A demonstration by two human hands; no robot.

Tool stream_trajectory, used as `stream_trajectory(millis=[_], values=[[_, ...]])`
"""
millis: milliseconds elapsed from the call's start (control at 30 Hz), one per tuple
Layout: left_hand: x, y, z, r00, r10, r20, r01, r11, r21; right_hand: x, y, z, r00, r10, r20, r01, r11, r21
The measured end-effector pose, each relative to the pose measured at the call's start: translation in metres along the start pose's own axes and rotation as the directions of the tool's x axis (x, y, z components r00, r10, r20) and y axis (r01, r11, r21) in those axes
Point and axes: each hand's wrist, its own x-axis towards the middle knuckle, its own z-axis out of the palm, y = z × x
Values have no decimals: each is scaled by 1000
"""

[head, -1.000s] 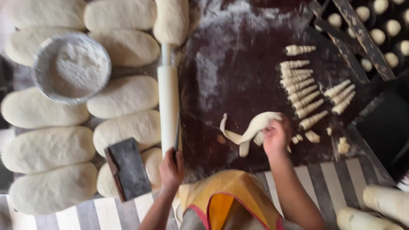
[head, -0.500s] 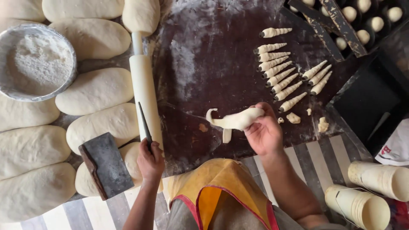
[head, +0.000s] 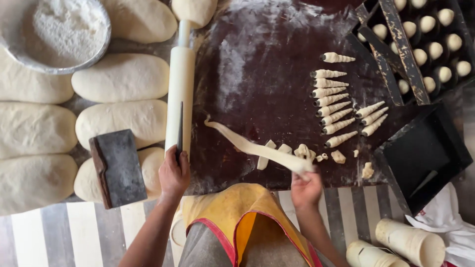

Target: Rolling strips of dough around conical metal molds to create cone-shaped pastries.

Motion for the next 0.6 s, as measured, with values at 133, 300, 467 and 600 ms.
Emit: stream_trajectory(millis=[133, 300, 467, 600], values=[[-1, -1, 3, 997, 64, -37, -65, 998, -24, 0, 21, -74, 968, 38, -247, -165, 840, -518], [-3, 1, 2, 998, 55, -37, -57, 997, -52, -8, 36, 31, 989, -89, 114, 143, 505, -851], [-2, 6, -2, 997, 61, 50, -56, 994, -98, 39, 110, 106, 758, 234, 608, 581, 181, -794], [-6, 7, -2, 985, -78, 155, 92, 992, -85, 58, 162, 156, 791, 344, 505, 531, 21, -847]])
